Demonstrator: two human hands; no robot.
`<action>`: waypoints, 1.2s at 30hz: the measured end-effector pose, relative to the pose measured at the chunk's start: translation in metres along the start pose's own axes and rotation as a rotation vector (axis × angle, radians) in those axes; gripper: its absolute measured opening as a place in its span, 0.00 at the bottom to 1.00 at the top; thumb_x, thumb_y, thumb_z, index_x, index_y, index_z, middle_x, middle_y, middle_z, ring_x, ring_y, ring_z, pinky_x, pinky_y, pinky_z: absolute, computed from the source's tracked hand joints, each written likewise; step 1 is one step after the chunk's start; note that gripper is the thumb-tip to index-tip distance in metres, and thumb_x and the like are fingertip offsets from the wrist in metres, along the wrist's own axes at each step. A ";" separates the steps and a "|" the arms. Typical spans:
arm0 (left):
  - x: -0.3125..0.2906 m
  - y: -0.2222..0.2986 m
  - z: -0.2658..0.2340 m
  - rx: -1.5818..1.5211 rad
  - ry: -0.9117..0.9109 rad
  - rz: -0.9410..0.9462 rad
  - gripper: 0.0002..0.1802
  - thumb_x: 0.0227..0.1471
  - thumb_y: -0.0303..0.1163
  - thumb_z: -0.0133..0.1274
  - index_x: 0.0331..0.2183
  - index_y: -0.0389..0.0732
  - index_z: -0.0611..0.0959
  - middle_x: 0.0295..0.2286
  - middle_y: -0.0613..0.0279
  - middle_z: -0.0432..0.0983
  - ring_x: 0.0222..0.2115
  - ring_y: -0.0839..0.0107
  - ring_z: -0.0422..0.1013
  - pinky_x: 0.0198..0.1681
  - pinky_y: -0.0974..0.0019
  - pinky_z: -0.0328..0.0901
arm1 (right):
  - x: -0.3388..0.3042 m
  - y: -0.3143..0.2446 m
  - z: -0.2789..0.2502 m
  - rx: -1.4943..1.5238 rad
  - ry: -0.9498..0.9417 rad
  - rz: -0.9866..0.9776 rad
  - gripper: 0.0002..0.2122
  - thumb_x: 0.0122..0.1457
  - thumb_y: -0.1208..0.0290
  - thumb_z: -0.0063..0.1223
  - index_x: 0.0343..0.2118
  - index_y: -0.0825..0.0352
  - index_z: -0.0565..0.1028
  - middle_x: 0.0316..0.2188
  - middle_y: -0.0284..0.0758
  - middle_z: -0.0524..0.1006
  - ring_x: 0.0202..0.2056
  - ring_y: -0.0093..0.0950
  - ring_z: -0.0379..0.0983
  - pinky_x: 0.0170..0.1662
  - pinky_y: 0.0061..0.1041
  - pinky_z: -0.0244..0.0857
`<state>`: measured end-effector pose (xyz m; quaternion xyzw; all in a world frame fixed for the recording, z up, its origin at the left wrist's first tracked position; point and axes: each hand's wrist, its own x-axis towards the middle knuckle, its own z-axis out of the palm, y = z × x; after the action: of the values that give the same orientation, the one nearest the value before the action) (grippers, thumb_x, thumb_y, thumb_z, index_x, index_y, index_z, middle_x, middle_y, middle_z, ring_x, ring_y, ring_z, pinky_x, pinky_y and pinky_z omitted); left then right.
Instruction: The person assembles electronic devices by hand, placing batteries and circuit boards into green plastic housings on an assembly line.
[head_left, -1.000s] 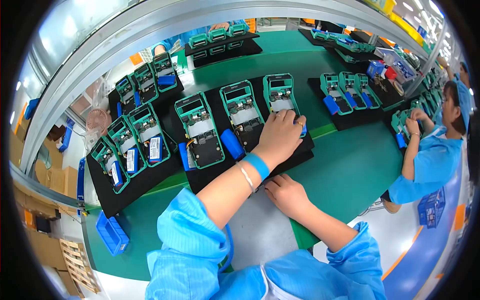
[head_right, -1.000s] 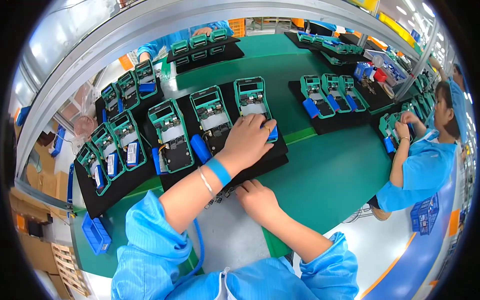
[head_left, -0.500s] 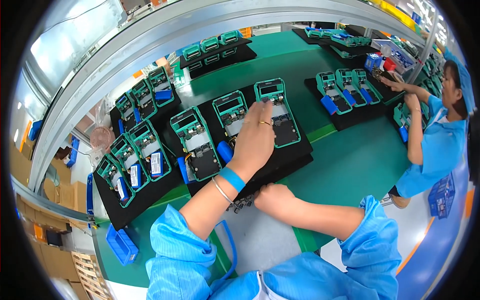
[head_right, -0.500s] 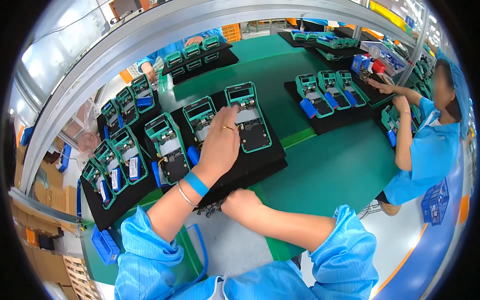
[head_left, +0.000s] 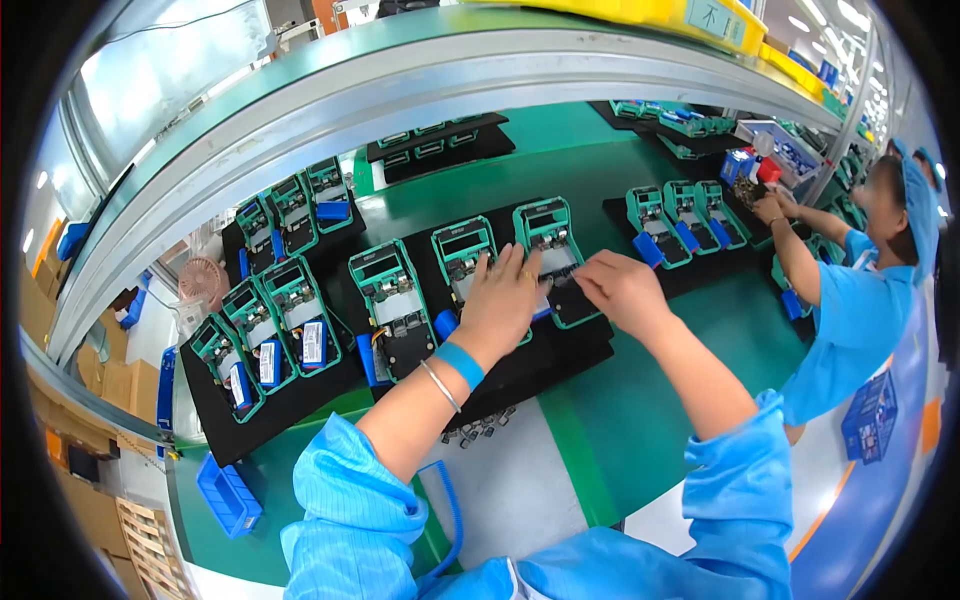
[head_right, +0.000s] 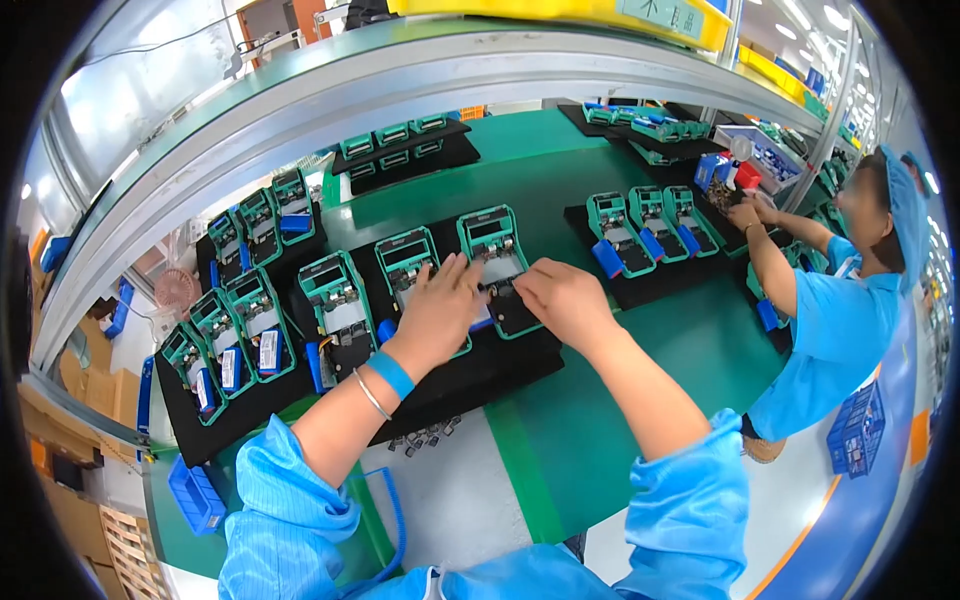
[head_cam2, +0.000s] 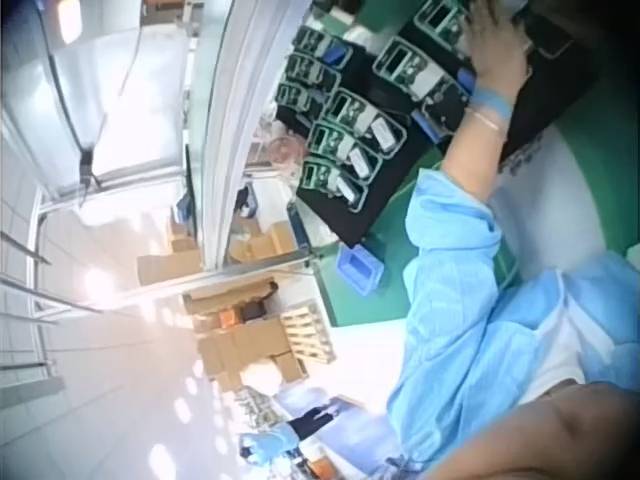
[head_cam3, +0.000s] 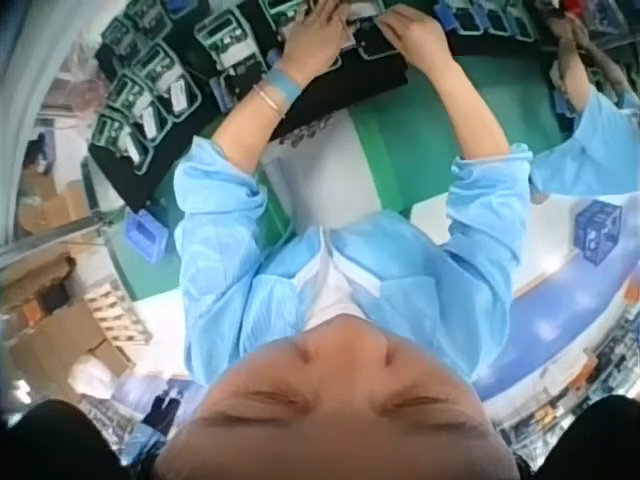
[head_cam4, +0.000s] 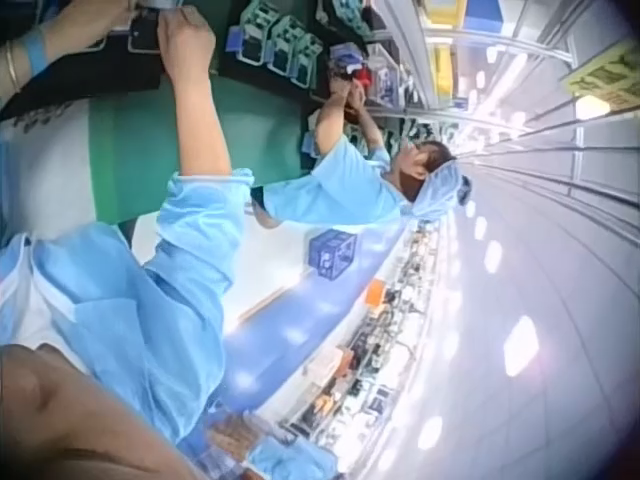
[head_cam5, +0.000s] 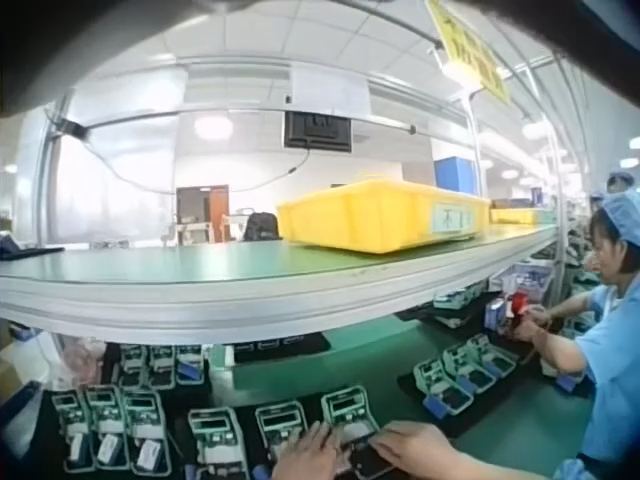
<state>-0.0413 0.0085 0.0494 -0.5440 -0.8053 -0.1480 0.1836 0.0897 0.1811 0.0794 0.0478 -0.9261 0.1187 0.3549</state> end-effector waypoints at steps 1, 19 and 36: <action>-0.007 0.005 0.003 0.001 -0.024 0.001 0.33 0.63 0.49 0.45 0.60 0.36 0.67 0.60 0.38 0.61 0.64 0.48 0.55 0.65 0.40 0.49 | 0.002 0.010 0.007 -0.124 0.076 -0.143 0.04 0.48 0.75 0.60 0.28 0.62 0.77 0.27 0.31 0.74 0.31 0.32 0.75 0.31 0.30 0.71; -0.014 0.038 0.002 -0.096 -0.011 -0.089 0.46 0.50 0.56 0.59 0.58 0.30 0.68 0.62 0.34 0.54 0.64 0.44 0.54 0.61 0.39 0.56 | 0.034 0.043 0.033 -0.370 -0.108 -0.429 0.08 0.41 0.75 0.57 0.28 0.66 0.76 0.27 0.32 0.70 0.31 0.30 0.71 0.30 0.26 0.70; -0.016 0.037 0.008 -0.093 0.045 -0.065 0.43 0.49 0.54 0.61 0.55 0.30 0.71 0.60 0.32 0.57 0.63 0.43 0.56 0.60 0.39 0.59 | 0.056 0.038 0.023 -0.546 -0.158 -0.417 0.05 0.40 0.72 0.57 0.21 0.61 0.72 0.27 0.29 0.70 0.36 0.26 0.71 0.28 0.21 0.71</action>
<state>-0.0024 0.0126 0.0366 -0.5219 -0.8105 -0.2032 0.1714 0.0266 0.2118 0.0935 0.1482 -0.9187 -0.2122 0.2984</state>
